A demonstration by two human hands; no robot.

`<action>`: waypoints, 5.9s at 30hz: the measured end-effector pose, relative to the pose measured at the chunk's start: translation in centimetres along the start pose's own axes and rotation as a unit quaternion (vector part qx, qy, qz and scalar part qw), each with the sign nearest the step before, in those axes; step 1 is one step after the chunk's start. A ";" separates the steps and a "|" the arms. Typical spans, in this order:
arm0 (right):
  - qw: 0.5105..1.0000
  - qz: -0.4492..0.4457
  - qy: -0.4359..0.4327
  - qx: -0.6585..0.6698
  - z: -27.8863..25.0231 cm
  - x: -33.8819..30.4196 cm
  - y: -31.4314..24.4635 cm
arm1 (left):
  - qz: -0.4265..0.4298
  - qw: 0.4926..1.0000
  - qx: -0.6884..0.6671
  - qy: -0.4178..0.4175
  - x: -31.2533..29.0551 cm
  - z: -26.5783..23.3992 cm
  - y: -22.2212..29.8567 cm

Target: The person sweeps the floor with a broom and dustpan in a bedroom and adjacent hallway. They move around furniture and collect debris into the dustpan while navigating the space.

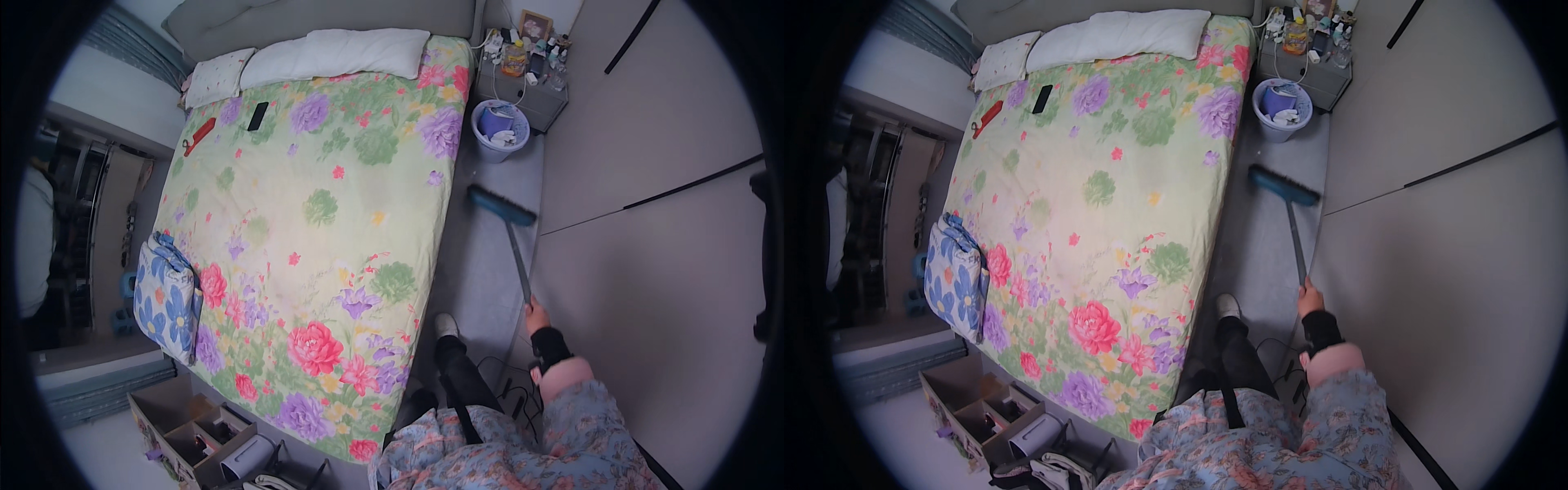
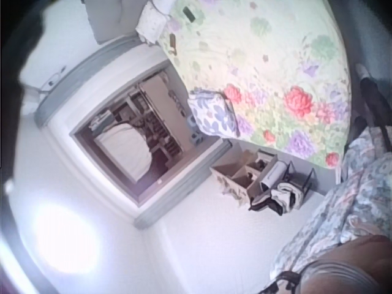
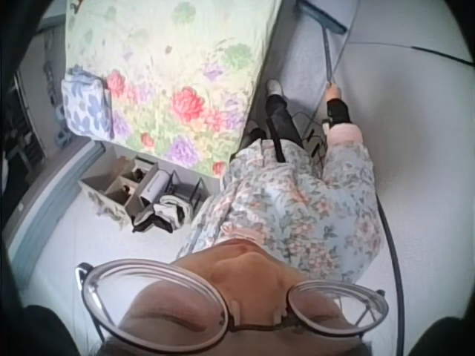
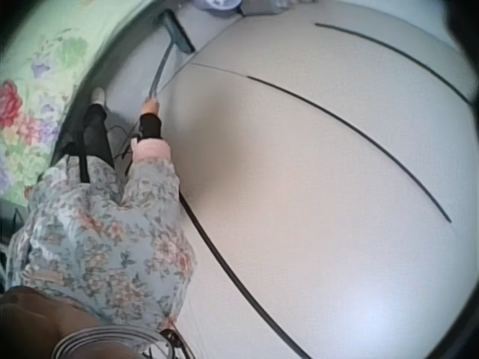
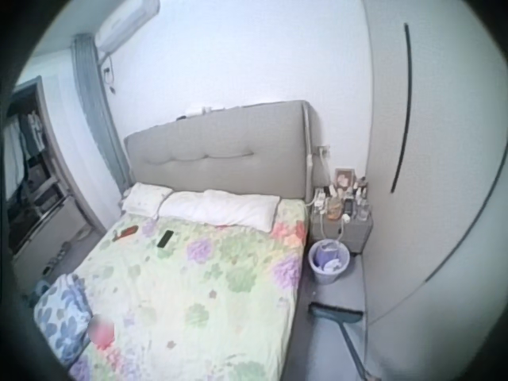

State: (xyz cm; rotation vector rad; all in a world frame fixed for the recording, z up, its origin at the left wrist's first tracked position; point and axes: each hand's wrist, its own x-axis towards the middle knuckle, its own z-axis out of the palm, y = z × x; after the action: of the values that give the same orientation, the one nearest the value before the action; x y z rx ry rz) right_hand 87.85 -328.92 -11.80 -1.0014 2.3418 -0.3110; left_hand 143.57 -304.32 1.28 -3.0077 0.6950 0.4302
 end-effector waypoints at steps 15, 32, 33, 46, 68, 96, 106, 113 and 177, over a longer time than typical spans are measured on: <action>0.990 0.081 -0.042 -0.103 7.4 6.8 0.9 | -0.056 0.998 0.041 0.010 -4.2 -1.3 -8.5; 0.959 0.190 -0.197 0.071 16.0 -40.9 8.3 | -0.012 0.998 -0.048 0.024 5.5 -0.3 -34.5; 0.955 0.206 -0.202 0.065 16.2 -44.0 8.1 | -0.011 0.998 -0.051 0.025 6.3 -0.7 -35.8; 0.882 0.250 -0.241 0.319 11.5 -51.6 9.2 | -0.045 0.995 -0.079 0.048 10.2 -2.7 -46.2; 0.991 -0.033 -0.112 -0.070 23.0 -31.2 3.5 | -0.227 0.972 0.051 0.020 -10.0 -7.4 -59.8; 0.952 0.002 -0.303 -0.045 25.8 -74.9 18.9 | -0.123 0.972 -0.165 0.115 -18.0 0.1 -87.2; 0.829 0.212 -0.504 0.120 22.6 -80.4 19.7 | -0.168 0.950 -0.230 0.129 -22.5 1.9 -90.9; 0.832 0.213 -0.492 0.143 20.3 -78.6 17.9 | -0.265 0.930 -0.221 0.127 -27.7 2.7 -92.3; 0.957 0.121 -0.250 0.086 29.2 -98.6 38.9 | 0.170 0.959 -0.207 0.089 -10.7 -5.1 -99.7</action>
State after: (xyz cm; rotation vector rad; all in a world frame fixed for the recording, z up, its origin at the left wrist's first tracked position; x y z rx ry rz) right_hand 137.08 -230.59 -11.22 -0.6124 1.9075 -0.1392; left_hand 178.89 -210.46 5.31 -3.3464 1.3011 0.3497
